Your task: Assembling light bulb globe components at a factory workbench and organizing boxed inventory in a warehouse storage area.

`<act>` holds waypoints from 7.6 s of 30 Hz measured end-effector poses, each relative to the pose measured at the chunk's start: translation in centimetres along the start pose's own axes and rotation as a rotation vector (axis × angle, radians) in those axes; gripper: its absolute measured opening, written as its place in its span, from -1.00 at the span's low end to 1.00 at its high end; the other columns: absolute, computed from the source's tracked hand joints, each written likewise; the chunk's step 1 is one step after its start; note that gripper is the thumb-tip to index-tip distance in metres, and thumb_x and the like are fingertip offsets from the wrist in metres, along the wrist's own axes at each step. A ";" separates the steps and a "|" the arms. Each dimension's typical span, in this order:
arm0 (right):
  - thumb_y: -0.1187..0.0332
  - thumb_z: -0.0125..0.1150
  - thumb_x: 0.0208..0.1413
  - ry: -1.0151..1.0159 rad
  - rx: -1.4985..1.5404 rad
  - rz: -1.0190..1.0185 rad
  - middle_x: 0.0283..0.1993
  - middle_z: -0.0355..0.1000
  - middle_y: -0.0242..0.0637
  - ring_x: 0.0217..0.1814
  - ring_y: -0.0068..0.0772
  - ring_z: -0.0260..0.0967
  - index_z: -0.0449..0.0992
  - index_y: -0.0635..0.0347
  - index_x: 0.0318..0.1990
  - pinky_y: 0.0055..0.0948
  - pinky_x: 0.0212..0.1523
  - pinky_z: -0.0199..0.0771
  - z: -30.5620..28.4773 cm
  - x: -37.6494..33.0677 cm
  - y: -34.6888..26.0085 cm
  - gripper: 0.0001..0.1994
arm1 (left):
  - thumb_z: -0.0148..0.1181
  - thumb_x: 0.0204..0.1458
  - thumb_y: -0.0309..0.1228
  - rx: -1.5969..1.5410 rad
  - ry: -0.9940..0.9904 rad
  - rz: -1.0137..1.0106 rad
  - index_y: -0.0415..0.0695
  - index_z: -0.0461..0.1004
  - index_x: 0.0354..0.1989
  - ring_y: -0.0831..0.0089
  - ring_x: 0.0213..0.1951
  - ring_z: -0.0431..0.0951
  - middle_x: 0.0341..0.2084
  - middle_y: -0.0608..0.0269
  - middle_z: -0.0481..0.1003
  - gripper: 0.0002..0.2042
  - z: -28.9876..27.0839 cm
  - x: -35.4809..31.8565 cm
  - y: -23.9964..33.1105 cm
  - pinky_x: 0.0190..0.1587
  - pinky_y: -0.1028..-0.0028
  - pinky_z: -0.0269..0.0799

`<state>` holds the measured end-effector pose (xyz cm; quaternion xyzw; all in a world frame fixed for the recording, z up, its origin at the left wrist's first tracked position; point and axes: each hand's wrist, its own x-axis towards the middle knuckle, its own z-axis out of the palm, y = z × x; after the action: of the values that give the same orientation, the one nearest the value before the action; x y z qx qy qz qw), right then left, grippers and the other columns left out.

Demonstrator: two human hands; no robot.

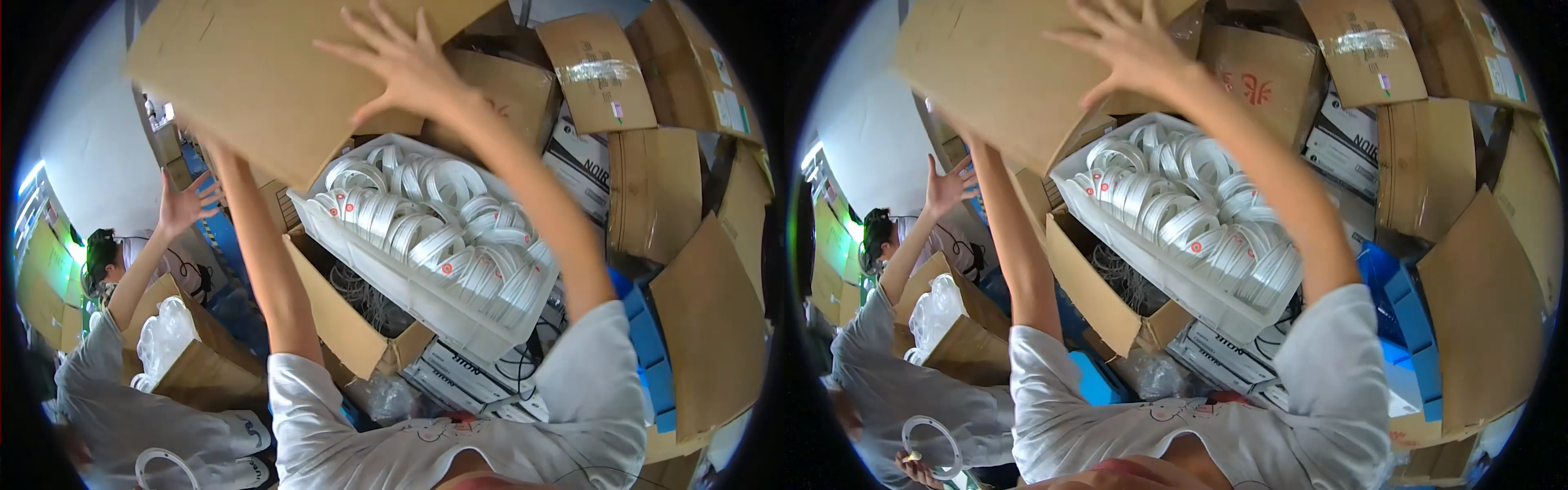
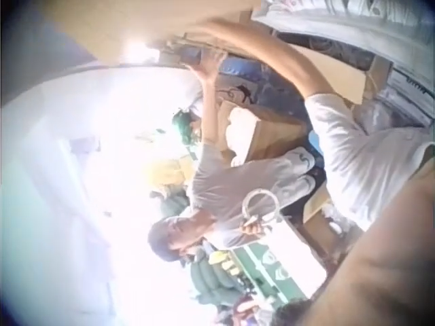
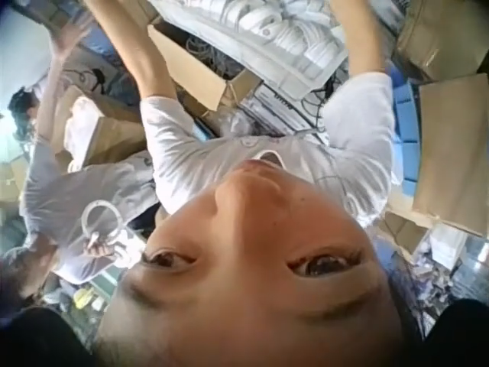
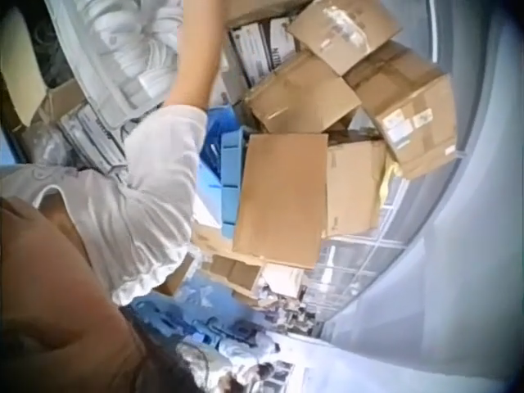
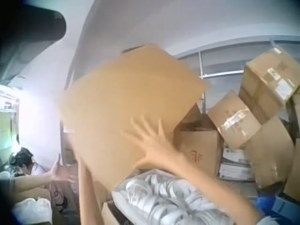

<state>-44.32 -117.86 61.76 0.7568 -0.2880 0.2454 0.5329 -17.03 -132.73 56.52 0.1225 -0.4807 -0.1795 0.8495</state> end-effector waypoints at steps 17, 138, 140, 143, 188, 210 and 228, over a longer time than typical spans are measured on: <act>-0.15 0.42 -0.67 -0.096 0.382 0.729 0.28 -0.52 0.30 0.25 0.56 -0.56 -0.14 -0.22 0.27 0.38 0.09 -0.23 3.2 -15.0 -6.8 0.18 | -0.35 0.19 -0.11 0.269 -0.005 -0.252 -0.22 0.16 0.10 0.37 -0.02 0.33 -0.05 0.12 0.32 -0.52 -2.0 -16.1 4.0 -0.01 0.40 0.28; 0.12 0.09 -0.12 -0.771 0.303 0.998 -0.16 0.37 0.08 -0.10 0.13 0.31 0.39 0.16 -0.11 -0.12 -0.11 0.32 9.7 -40.1 4.1 -0.57 | -0.01 -0.06 -0.58 -0.379 0.275 -1.037 -0.16 -0.02 0.15 0.27 -0.10 0.43 -0.01 0.06 0.27 -0.45 -1.8 -36.1 -1.7 -0.11 0.39 0.44; 0.14 0.08 -0.10 -0.831 0.292 0.891 -0.14 0.36 0.08 -0.11 0.14 0.30 0.39 0.20 -0.12 -0.13 -0.11 0.31 11.7 -41.0 3.5 -0.59 | -0.07 0.05 -0.41 -0.498 0.455 -1.068 -0.16 0.23 0.03 0.43 -0.20 0.48 -0.22 0.15 0.44 -0.66 -2.4 -36.8 -1.7 -0.29 0.47 0.46; 0.22 0.08 -0.06 -0.845 0.396 0.755 -0.12 0.35 0.10 -0.05 0.11 0.28 0.35 0.21 -0.05 -0.19 -0.08 0.30 12.6 -45.4 5.0 -0.59 | -0.07 0.05 -0.40 -0.437 0.507 -0.988 -0.15 0.24 -0.02 0.44 -0.24 0.47 -0.26 0.17 0.43 -0.70 -3.6 -37.7 -1.6 -0.33 0.47 0.44; 0.06 0.21 -0.09 -0.876 0.866 0.528 -0.63 0.26 -0.22 -0.56 -0.44 0.09 0.39 0.35 -0.49 -0.44 -0.44 0.22 -2.3 -40.7 -7.3 -0.58 | -0.11 -0.45 -0.77 0.069 0.692 -0.715 -0.22 0.00 0.20 0.26 0.30 -0.32 0.26 -0.03 -0.22 -0.20 -5.9 -52.3 36.0 0.23 0.52 -0.32; 0.04 0.21 -0.16 -0.951 0.802 0.438 -0.55 0.33 0.04 -0.49 0.03 0.27 0.38 0.34 -0.47 -0.20 -0.46 0.21 -32.3 -34.4 -20.3 -0.56 | -0.07 -0.48 -0.71 0.248 0.852 -0.860 -0.24 0.12 0.16 0.55 -0.30 0.35 -0.05 0.17 0.33 -0.23 -15.6 -60.5 63.3 -0.40 0.62 0.27; -0.06 0.14 -0.14 -1.073 0.692 0.796 -0.38 0.44 -0.07 -0.35 0.11 0.34 0.43 0.15 -0.33 -0.10 -0.40 0.28 -45.5 -45.2 -48.5 -0.57 | 0.04 -0.36 -0.62 0.505 0.581 -0.873 -0.17 0.16 0.15 0.58 -0.04 0.27 -0.07 0.35 0.32 -0.30 -37.7 -75.0 72.8 0.00 0.61 0.14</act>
<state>-45.67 -53.95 12.96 0.7357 -0.6663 0.0936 -0.0776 -6.46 -33.79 7.15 0.5522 -0.1606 -0.3518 0.7386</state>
